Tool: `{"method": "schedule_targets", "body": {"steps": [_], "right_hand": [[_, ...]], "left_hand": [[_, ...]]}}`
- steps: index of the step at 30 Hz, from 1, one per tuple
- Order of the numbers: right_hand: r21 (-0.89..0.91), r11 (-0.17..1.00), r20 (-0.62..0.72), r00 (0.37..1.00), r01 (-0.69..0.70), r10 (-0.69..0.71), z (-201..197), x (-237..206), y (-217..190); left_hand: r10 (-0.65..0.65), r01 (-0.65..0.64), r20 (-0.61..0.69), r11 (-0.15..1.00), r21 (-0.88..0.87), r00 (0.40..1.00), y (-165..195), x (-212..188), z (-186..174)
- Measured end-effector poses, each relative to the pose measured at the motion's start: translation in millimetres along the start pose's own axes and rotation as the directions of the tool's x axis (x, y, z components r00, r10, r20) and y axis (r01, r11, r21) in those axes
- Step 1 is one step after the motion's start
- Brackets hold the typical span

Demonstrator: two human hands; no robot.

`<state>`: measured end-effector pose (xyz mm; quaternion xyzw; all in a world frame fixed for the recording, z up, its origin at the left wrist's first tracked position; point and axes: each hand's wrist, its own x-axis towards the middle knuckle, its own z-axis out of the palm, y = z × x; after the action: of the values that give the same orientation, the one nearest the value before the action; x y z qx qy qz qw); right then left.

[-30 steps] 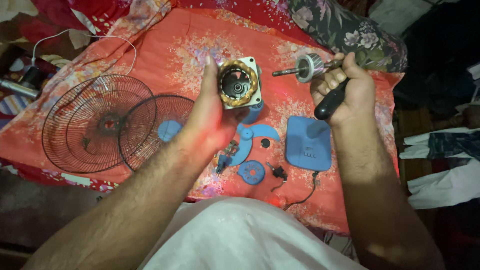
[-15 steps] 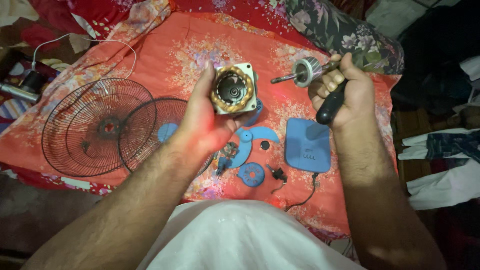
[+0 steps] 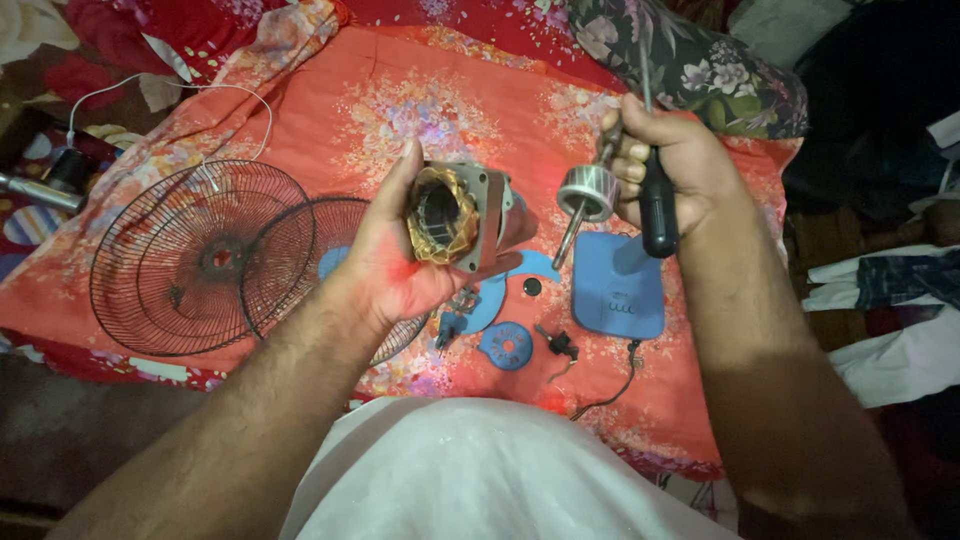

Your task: The person disassembles an electric fan motor on a bed. They hold the motor housing and use a screwdriver and a mallet to drive the rotor shaft out of the stator, then separate the end bell casting from the motor and handle the fan base and blades laid out nearby.

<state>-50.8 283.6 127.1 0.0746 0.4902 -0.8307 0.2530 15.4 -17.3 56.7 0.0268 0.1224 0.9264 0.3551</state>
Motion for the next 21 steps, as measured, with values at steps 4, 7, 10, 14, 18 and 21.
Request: {"method": "schedule_targets", "body": {"steps": [4, 7, 10, 14, 18, 21], "right_hand": [[-0.145, 0.987, 0.002, 0.997, -0.075, 0.076, 17.5, 4.3, -0.9], [-0.253, 0.964, 0.059, 0.993, -0.080, 0.098, 29.8, 5.7, 1.7], [-0.333, 0.939, 0.093, 0.988, -0.082, 0.120, 42.3, 7.9, 5.4], [-0.427, 0.900, 0.003, 0.995, -0.089, 0.100, 59.3, 15.0, 11.7], [-0.509, 0.859, 0.070, 0.992, -0.053, 0.103, 71.4, 20.9, 12.2], [-0.517, 0.855, 0.033, 0.998, -0.035, 0.060, 74.1, 25.8, 18.1]], "left_hand": [[-0.057, 0.056, -0.001, 0.996, -0.075, 0.998, 2.1, 2.3, 5.8], [-0.072, 0.072, 0.002, 0.996, -0.055, 0.997, 3.3, -2.5, 10.4], [-0.070, 0.070, 0.019, 0.998, 0.009, 0.997, 3.9, -7.3, 16.3], [-0.127, 0.118, 0.116, 0.990, 0.078, 0.985, 4.4, -6.4, 25.5], [-0.103, 0.096, 0.070, 0.991, 0.088, 0.992, -0.3, -2.7, 29.7], [-0.016, 0.012, 0.097, 0.999, 0.046, 0.995, -6.1, -2.0, 26.7]]}}
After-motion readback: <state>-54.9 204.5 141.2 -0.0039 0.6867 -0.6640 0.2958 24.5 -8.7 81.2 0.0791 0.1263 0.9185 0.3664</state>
